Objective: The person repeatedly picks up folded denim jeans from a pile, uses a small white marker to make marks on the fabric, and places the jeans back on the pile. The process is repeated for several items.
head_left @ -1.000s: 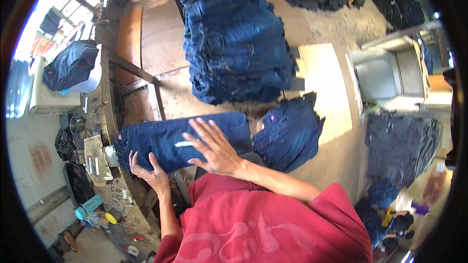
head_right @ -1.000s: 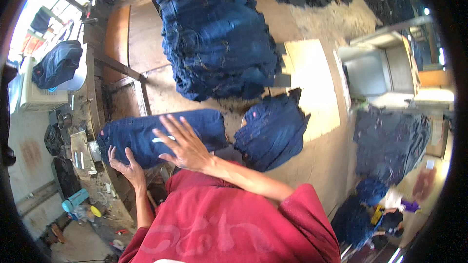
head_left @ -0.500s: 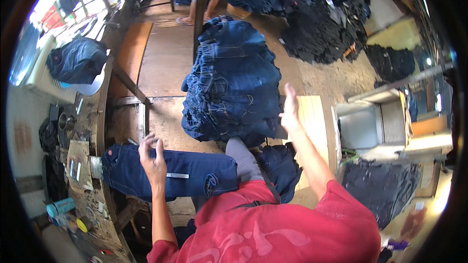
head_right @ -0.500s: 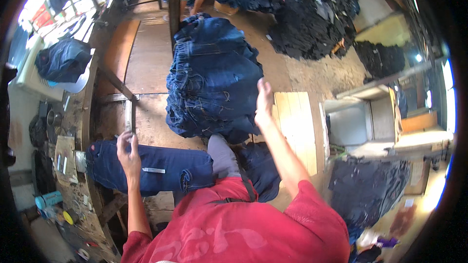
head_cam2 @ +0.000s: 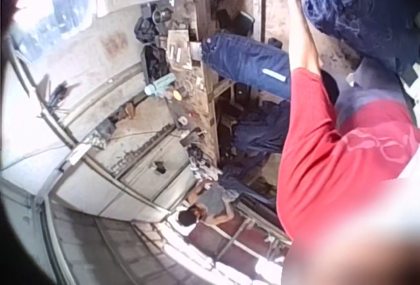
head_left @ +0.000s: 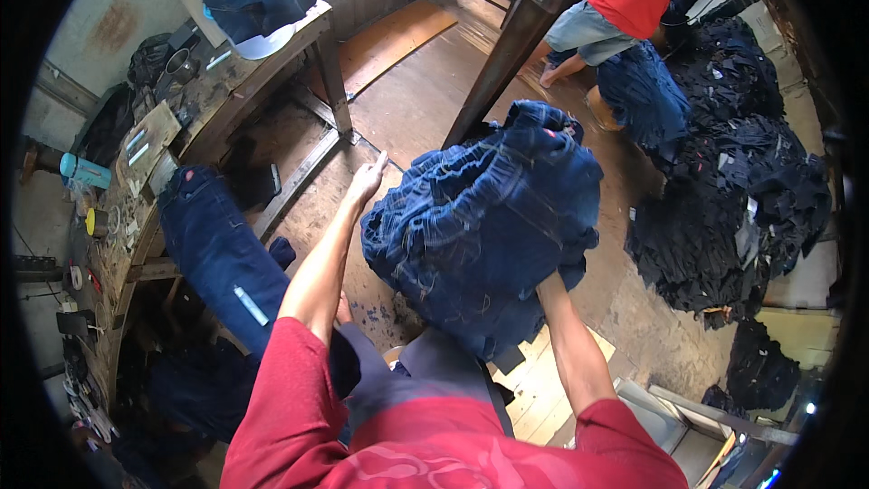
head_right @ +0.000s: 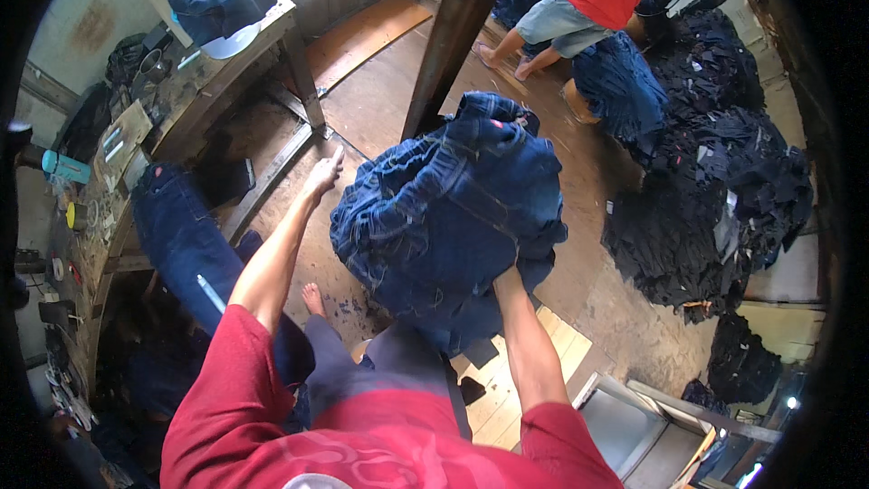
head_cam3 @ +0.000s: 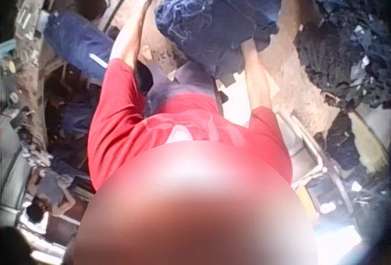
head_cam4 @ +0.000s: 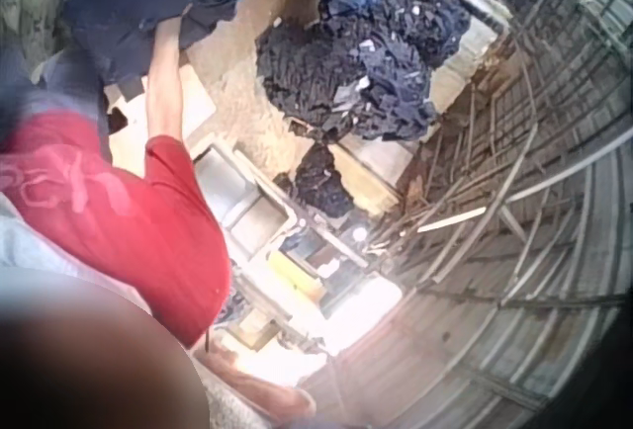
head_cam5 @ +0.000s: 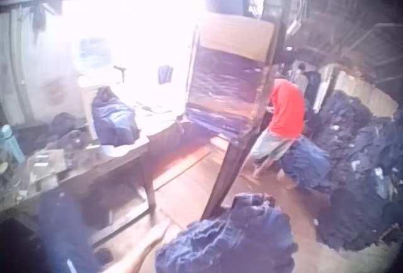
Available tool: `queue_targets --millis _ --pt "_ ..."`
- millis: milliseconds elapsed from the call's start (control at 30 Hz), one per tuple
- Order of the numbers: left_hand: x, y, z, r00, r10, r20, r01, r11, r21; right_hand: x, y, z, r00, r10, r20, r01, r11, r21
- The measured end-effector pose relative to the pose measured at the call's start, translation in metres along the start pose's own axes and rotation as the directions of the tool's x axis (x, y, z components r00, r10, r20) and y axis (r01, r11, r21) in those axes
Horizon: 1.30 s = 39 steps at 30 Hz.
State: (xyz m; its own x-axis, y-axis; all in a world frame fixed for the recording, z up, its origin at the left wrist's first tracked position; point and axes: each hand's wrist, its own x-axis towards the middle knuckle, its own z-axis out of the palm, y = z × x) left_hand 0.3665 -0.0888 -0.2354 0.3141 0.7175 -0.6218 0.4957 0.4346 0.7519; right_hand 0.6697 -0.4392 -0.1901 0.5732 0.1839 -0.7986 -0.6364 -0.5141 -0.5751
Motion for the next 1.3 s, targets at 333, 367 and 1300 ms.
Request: queue_targets --millis 333,367,1300 --pt "0.112 -0.146 0.09 0.928 0.011 0.373 -0.034 0.998 0.054 0.053 0.061 -0.035 1.0 0.005 -0.006 -0.004 0.999 0.044" --pt "0.107 -0.152 0.092 0.888 0.043 0.457 -0.081 0.995 0.065 0.053 0.064 -0.042 1.0 0.002 -0.002 -0.002 0.999 0.049" --pt "0.04 -0.153 0.199 0.824 -0.021 0.566 -0.062 0.99 0.127 0.006 0.239 -0.392 0.83 0.16 -0.534 -0.009 0.962 0.274"
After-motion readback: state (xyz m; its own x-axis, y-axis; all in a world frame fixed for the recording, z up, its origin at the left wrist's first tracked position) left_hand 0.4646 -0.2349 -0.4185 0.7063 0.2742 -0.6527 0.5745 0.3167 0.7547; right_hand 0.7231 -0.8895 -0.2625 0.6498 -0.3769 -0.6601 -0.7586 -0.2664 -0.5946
